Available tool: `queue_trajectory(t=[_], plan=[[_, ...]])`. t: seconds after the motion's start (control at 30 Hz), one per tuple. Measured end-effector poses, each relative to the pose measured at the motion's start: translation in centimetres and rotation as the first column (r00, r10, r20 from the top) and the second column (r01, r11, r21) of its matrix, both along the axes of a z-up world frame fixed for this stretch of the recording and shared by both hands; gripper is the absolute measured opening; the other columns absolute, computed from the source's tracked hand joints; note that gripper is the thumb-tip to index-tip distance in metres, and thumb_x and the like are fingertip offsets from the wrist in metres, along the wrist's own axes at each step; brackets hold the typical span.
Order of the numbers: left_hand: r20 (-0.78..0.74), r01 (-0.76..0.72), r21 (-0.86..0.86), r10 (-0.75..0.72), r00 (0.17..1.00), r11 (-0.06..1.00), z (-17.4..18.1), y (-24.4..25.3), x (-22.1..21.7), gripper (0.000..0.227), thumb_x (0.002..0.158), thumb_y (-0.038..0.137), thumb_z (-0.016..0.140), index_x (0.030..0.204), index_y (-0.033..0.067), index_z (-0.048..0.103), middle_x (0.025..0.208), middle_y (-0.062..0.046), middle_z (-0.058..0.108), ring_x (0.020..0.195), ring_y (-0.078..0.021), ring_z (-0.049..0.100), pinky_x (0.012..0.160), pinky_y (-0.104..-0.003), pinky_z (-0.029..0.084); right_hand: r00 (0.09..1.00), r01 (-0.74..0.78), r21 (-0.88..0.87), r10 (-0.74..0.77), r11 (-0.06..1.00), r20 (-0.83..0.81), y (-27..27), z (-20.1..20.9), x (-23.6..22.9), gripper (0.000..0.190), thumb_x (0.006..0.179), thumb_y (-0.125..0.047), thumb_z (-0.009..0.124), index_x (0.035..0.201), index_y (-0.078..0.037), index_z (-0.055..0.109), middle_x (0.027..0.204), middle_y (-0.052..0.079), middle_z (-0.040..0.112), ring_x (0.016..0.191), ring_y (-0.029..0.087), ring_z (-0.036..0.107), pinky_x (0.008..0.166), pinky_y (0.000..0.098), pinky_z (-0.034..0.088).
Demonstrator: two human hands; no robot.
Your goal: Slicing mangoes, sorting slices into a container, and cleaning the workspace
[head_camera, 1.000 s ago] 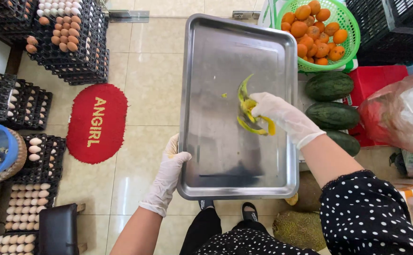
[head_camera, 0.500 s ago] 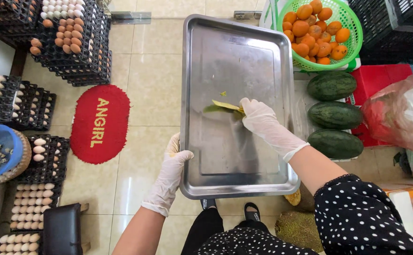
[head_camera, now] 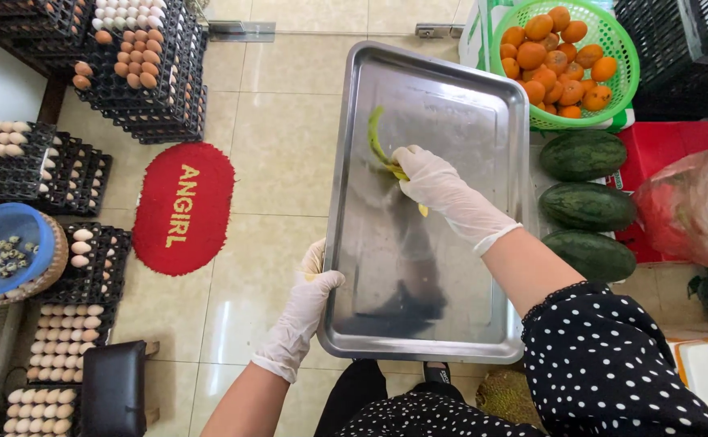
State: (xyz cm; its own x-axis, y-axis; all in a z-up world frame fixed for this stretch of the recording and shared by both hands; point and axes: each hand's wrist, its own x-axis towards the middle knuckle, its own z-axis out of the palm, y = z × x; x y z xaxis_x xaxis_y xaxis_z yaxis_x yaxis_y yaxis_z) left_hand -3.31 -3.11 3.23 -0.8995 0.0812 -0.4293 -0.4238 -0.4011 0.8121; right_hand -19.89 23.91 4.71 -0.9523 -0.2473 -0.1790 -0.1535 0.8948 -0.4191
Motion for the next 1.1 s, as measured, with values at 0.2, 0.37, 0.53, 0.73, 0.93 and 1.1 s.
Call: queue_trajectory(t=[0.2, 0.37, 0.53, 0.73, 0.93, 1.1], plan=[[0.018, 0.017, -0.040, -0.016, 1.000, 0.999, -0.2, -0.6, 0.2, 0.070, 0.065, -0.008, 0.060, 0.131, 0.0141, 0.067, 0.100, -0.007, 0.077, 0.080, -0.0223, 0.074, 0.063, -0.032, 0.061, 0.998, 0.005, 0.233, 0.010, 0.972, -0.066, -1.3, -2.3, -1.1, 0.032, 0.085, -0.016, 0.064, 0.114, -0.014, 0.051, 0.108, 0.014, 0.063, 0.108, 0.041, 0.069, 0.089, 0.0536, 0.060], [0.027, -0.007, -0.069, 0.008, 1.000, 0.998, -0.4, -1.8, 0.2, 0.069, 0.065, -0.009, 0.059, 0.130, 0.0130, 0.067, 0.099, -0.008, 0.077, 0.078, -0.0228, 0.074, 0.062, -0.032, 0.061, 0.983, 0.170, -0.027, -0.167, 0.985, 0.074, 0.4, -0.4, -0.4, 0.039, 0.080, -0.020, 0.065, 0.118, -0.022, 0.054, 0.110, 0.011, 0.067, 0.113, 0.038, 0.068, 0.092, 0.0511, 0.058], [0.040, -0.052, -0.128, 0.057, 0.998, 0.990, 1.3, -4.4, 0.5, 0.063, 0.069, -0.007, 0.058, 0.127, 0.0146, 0.067, 0.097, -0.007, 0.075, 0.075, -0.0220, 0.073, 0.058, -0.032, 0.060, 0.907, 0.409, -0.244, -0.362, 0.880, 0.216, 2.3, 2.5, 2.0, 0.043, 0.073, -0.017, 0.067, 0.116, -0.023, 0.066, 0.102, 0.012, 0.071, 0.103, 0.032, 0.072, 0.085, 0.0445, 0.057], [-0.050, -0.175, -0.365, 0.169, 0.984, 0.914, 2.0, -7.9, 0.2, 0.064, 0.066, -0.010, 0.051, 0.123, 0.0158, 0.067, 0.097, -0.001, 0.071, 0.082, -0.0141, 0.065, 0.067, -0.026, 0.053, 0.844, 0.533, -0.307, -0.469, 0.789, 0.261, 7.1, -1.7, 3.7, 0.040, 0.070, -0.018, 0.068, 0.109, -0.026, 0.071, 0.093, 0.006, 0.066, 0.085, 0.022, 0.070, 0.069, 0.0370, 0.057], [-0.168, -0.258, -0.484, 0.201, 0.965, 0.836, 2.7, -9.4, -0.4, 0.067, 0.064, -0.011, 0.048, 0.123, 0.0134, 0.065, 0.095, 0.001, 0.068, 0.085, -0.0104, 0.060, 0.073, -0.023, 0.050, 0.756, 0.650, -0.394, -0.501, 0.650, 0.420, 7.3, -6.6, 4.9, 0.067, 0.072, -0.027, 0.083, 0.134, -0.009, 0.064, 0.122, 0.018, 0.068, 0.111, 0.030, 0.068, 0.090, 0.0420, 0.056], [-0.146, -0.245, -0.528, 0.198, 0.969, 0.813, 5.7, -7.9, -0.9, 0.069, 0.065, -0.011, 0.049, 0.126, 0.0160, 0.068, 0.091, 0.001, 0.068, 0.081, -0.0093, 0.059, 0.071, -0.022, 0.049, 0.818, 0.563, -0.168, -0.518, 0.809, 0.250, 9.7, -9.5, 3.3, 0.041, 0.092, -0.051, 0.069, 0.119, -0.022, 0.078, 0.125, 0.014, 0.073, 0.123, 0.036, 0.065, 0.102, 0.0457, 0.054]])
